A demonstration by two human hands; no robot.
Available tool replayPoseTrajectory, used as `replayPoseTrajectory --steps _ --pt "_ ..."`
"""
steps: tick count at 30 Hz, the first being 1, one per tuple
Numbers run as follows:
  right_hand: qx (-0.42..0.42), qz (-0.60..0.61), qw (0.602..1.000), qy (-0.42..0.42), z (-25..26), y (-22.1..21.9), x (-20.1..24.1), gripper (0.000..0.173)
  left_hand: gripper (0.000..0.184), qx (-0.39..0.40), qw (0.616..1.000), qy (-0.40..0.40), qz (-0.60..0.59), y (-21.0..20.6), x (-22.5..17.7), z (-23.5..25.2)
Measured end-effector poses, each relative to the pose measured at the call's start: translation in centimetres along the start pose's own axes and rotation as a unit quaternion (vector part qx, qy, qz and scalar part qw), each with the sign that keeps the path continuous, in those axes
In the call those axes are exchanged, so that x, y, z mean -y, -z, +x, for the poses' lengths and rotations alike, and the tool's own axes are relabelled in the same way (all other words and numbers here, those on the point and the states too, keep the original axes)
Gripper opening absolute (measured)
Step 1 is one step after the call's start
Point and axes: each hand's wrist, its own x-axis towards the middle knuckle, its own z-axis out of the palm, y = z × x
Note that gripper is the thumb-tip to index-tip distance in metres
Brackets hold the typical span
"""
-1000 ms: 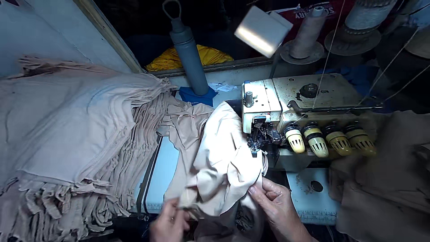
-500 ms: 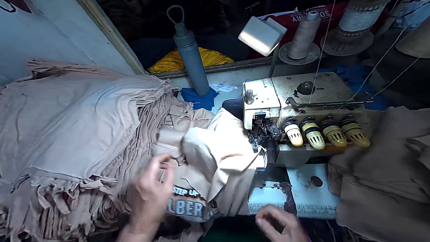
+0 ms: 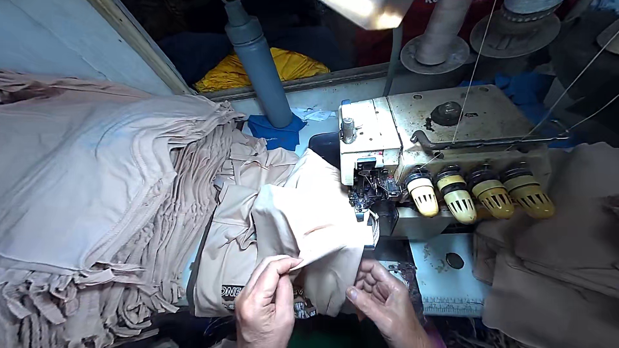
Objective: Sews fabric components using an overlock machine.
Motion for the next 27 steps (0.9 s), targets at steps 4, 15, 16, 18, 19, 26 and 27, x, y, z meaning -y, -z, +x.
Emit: replayPoseTrajectory --steps 4,15,16,18,19,26,27 --pt "0.034 -0.01 0.999 0.019 -0.2 0.0 0.0 0.013 0.021 0.009 0.989 -0.095 0.111 1.8 -0.4 2.4" --pt "0.041 0.015 0.999 -0.021 -2.1 2.2 2.5 0.01 0.015 0.317 0.928 -0.184 0.065 4.0 -4.9 4.2" --pt "0.037 0.015 0.999 -0.022 -2.2 2.4 2.7 0.011 0.014 0.319 0.927 -0.187 0.061 3.3 -5.4 3.7" --pt "0.027 0.014 0.999 -0.022 -2.4 2.7 3.0 0.013 0.013 0.311 0.93 -0.188 0.061 1.7 -6.0 2.9" --pt "0.017 0.011 1.0 -0.023 -2.3 2.7 3.2 0.014 0.013 0.307 0.931 -0.186 0.066 1.1 -6.2 2.8" --pt "-0.052 -0.03 0.997 0.049 2.1 1.4 3.7 0.011 0.019 0.2 0.954 -0.185 0.125 -3.4 -4.8 5.1" --pt "-0.061 -0.031 0.996 0.058 2.5 1.2 3.5 0.009 0.021 0.185 0.96 -0.174 0.114 -3.8 -4.4 5.5"
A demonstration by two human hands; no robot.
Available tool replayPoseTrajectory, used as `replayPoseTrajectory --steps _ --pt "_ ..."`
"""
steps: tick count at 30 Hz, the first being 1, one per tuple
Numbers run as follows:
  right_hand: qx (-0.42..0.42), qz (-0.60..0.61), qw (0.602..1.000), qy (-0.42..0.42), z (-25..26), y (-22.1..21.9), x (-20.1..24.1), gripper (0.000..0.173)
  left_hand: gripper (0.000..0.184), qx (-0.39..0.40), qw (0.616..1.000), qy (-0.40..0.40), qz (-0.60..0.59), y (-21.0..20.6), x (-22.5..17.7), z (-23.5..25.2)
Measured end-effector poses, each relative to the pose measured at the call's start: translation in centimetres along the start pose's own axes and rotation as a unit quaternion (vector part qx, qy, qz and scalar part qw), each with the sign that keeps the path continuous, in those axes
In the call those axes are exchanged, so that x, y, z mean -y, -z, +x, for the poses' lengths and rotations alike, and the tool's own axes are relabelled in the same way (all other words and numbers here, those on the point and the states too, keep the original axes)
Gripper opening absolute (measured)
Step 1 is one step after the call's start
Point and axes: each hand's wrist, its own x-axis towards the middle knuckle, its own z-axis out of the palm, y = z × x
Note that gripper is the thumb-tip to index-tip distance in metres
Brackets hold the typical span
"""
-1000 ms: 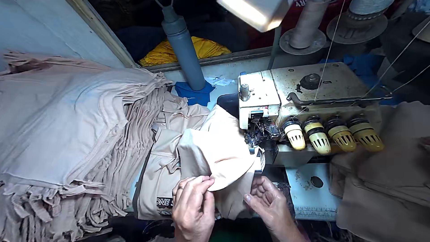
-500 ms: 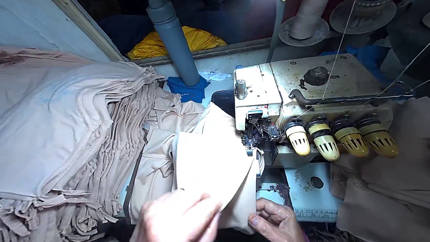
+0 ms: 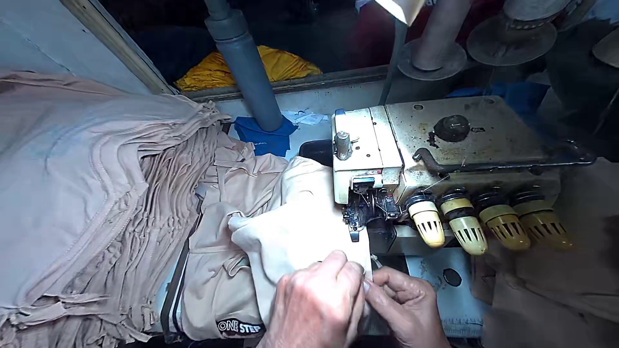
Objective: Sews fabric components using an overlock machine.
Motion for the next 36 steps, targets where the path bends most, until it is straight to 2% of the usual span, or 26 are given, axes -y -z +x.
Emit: replayPoseTrajectory --steps 4,8,13,16,19,22,26,29,32,36 --pt "0.015 -0.017 0.999 -0.032 -0.7 0.1 0.6 0.008 0.02 0.038 0.997 0.067 -0.031 0.9 -0.1 0.0" --pt "0.044 -0.001 0.997 -0.059 -2.0 0.5 0.9 0.012 0.016 0.069 0.995 0.061 -0.029 2.2 -1.3 -0.5" --pt "0.019 -0.022 0.999 -0.018 -1.1 0.0 0.8 0.013 0.018 0.015 0.999 0.026 0.025 0.4 -1.5 0.5" --pt "-0.01 -0.039 0.999 0.02 -0.1 -0.4 0.3 0.01 0.02 -0.045 0.997 0.045 0.04 -1.4 -0.7 1.4" --pt "0.012 -0.029 0.999 0.012 -0.2 0.0 0.1 0.006 0.02 -0.027 0.995 0.095 0.02 -1.1 -0.4 0.8" --pt "0.047 -0.019 0.998 -0.022 -0.9 0.8 -0.2 0.001 0.018 0.008 0.994 0.111 0.003 0.2 -0.5 -0.9" --pt "0.058 0.0 0.998 -0.018 -1.5 1.2 -0.8 0.003 0.019 -0.019 0.993 0.112 -0.026 0.6 -0.2 -2.7" --pt "0.067 0.023 0.997 -0.007 -1.9 1.3 -0.9 0.008 0.016 -0.045 0.99 0.102 -0.085 1.4 -0.5 -3.7" --pt "0.077 0.06 0.995 -0.014 -2.1 1.2 -0.4 0.022 0.015 -0.062 0.989 0.071 -0.111 1.4 -0.9 -4.2" --pt "0.076 0.079 0.994 -0.007 -2.0 0.8 -0.5 0.034 0.017 -0.055 0.996 0.021 -0.074 -0.2 -0.7 -3.8"
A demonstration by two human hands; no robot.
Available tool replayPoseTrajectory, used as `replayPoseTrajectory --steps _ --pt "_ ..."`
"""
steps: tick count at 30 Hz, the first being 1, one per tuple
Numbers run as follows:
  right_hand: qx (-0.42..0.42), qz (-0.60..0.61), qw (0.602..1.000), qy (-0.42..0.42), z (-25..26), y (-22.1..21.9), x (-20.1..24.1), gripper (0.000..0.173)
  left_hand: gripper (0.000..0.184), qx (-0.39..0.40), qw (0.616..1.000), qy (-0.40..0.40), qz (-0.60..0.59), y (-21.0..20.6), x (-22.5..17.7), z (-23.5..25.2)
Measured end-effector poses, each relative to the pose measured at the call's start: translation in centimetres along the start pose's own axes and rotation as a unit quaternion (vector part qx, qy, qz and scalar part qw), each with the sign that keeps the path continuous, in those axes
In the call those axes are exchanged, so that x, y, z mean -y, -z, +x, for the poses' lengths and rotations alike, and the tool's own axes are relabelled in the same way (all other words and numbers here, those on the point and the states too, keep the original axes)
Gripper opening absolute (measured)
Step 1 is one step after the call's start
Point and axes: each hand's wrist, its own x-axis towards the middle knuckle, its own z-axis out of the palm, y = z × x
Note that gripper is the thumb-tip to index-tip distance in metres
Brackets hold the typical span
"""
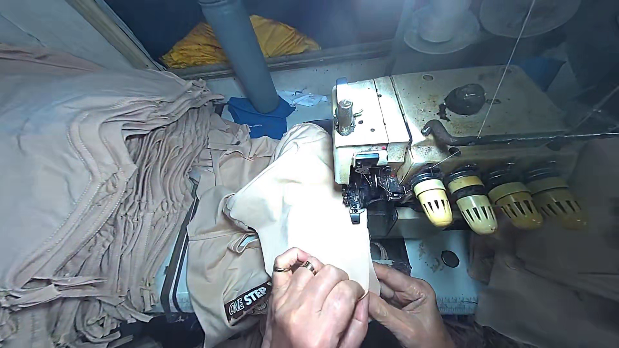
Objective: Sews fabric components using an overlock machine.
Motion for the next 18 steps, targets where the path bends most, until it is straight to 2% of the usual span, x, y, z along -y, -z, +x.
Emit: replayPoseTrajectory --steps 5,14,18 --pt "-0.031 0.014 0.999 0.0 0.9 -1.2 -0.1 0.02 0.018 -0.053 0.995 -0.032 0.076 -2.3 0.9 2.4" --pt "-0.06 -0.016 0.998 0.022 1.3 -2.8 -0.1 0.018 0.022 -0.036 0.995 -0.028 0.086 -2.5 1.3 2.8" --pt "-0.046 -0.047 0.998 0.02 1.6 -4.0 -0.2 0.014 0.024 -0.049 0.995 -0.025 0.08 -1.9 2.1 2.8"
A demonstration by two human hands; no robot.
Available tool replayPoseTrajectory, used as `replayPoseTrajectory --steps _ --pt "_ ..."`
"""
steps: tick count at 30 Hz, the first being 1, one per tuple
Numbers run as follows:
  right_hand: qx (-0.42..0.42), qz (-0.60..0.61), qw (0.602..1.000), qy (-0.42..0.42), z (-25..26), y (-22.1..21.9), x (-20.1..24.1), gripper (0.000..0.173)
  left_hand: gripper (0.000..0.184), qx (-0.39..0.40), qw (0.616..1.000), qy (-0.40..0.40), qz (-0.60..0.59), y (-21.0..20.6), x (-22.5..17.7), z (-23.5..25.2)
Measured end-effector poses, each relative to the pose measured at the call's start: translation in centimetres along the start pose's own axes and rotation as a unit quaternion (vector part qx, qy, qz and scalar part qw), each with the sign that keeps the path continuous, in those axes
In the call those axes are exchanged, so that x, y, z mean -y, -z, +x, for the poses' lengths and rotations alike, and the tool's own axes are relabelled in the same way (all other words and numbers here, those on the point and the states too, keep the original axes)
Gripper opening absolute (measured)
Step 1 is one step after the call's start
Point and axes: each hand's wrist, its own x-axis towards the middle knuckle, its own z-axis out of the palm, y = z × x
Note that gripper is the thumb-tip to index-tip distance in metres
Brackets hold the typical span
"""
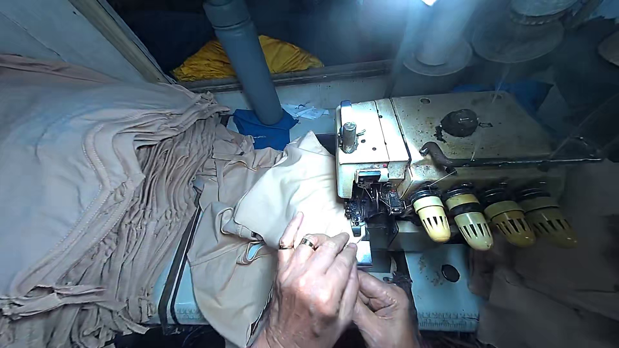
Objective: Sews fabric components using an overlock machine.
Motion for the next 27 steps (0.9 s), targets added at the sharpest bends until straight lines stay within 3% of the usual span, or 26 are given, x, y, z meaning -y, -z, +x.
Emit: replayPoseTrajectory --steps 3,7,10,12,15,17,19,23,27 --pt "0.041 -0.008 0.999 -0.032 0.1 -0.9 0.2 0.01 0.022 -0.011 0.999 0.03 -0.004 -0.5 1.1 1.1" --pt "0.084 -0.019 0.993 -0.076 0.5 -1.0 0.8 0.013 0.019 -0.01 0.991 0.13 -0.03 -0.8 2.5 2.1" --pt "0.109 -0.083 0.99 -0.035 0.6 -0.2 1.3 0.018 0.018 -0.023 0.983 0.177 -0.041 0.4 2.7 1.0" --pt "0.095 -0.135 0.985 0.046 0.6 0.2 1.2 0.022 0.016 -0.019 0.983 0.174 -0.055 1.9 2.0 -0.4" --pt "0.125 -0.194 0.964 0.13 1.0 1.5 0.9 0.038 0.012 0.084 0.969 0.159 -0.166 4.7 -1.2 -2.1" --pt "0.145 -0.219 0.956 0.132 1.0 2.7 1.1 0.03 0.009 0.136 0.952 0.161 -0.221 4.7 -2.7 -3.3" --pt "0.098 -0.265 0.952 0.119 0.8 4.6 1.1 0.019 0.014 0.148 0.951 0.168 -0.214 3.6 -3.4 -4.0" --pt "0.02 -0.327 0.94 0.094 0.6 7.9 2.3 0.018 0.017 0.154 0.975 0.102 -0.124 1.4 -3.8 -3.8" --pt "0.005 -0.283 0.956 0.074 -0.3 8.9 3.8 0.017 0.021 0.173 0.972 0.068 -0.141 1.7 -3.8 -2.9"
